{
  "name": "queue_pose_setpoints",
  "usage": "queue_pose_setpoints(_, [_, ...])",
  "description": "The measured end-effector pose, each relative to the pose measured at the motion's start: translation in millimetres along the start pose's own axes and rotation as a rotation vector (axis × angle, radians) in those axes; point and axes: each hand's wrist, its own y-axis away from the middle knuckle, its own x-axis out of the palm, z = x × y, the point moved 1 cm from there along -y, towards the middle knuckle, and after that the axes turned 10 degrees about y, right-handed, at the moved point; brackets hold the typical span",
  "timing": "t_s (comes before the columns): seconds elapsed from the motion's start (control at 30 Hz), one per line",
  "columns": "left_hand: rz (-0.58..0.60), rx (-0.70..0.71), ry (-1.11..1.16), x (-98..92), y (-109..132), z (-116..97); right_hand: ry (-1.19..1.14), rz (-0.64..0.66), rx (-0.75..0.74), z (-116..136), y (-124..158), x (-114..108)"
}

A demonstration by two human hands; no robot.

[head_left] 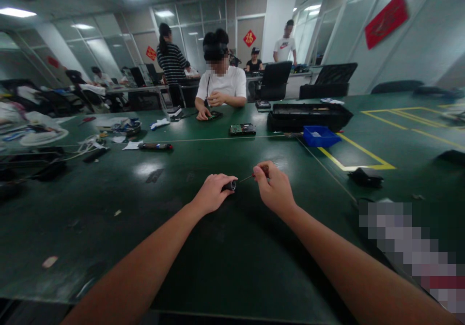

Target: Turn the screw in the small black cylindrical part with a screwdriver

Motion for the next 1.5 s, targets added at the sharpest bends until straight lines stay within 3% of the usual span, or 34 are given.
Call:
queue_pose_setpoints(0.37, [0.007,0.027,-0.026,-0.7,1,-7,-0.077,0.101,0.013,3,0,3])
queue_pose_setpoints(0.7, [-0.035,-0.019,0.081,-1.6,0,-5,0.082,0.110,0.032,-1,-2,4])
queue_pose_setpoints(0.97, [-0.341,-0.200,0.515,-4.4,0,-3,0.069,0.034,0.068,-5,-2,2])
queue_pose_setpoints(1.1, [-0.389,-0.277,0.532,-15.5,-1,-8,0.051,0.029,0.069,-4,-1,0])
queue_pose_setpoints(1.2, [-0.345,-0.269,0.392,-25.6,-3,-23,0.034,0.044,0.062,-3,-1,-2])
queue_pose_setpoints(1.3, [-0.228,-0.211,0.239,-27.5,-7,-37,0.037,0.037,0.060,-2,-1,-3])
queue_pose_setpoints(1.5, [0.080,-0.173,-0.028,-5.0,-19,-34,0.058,0.056,0.065,-3,-2,-2])
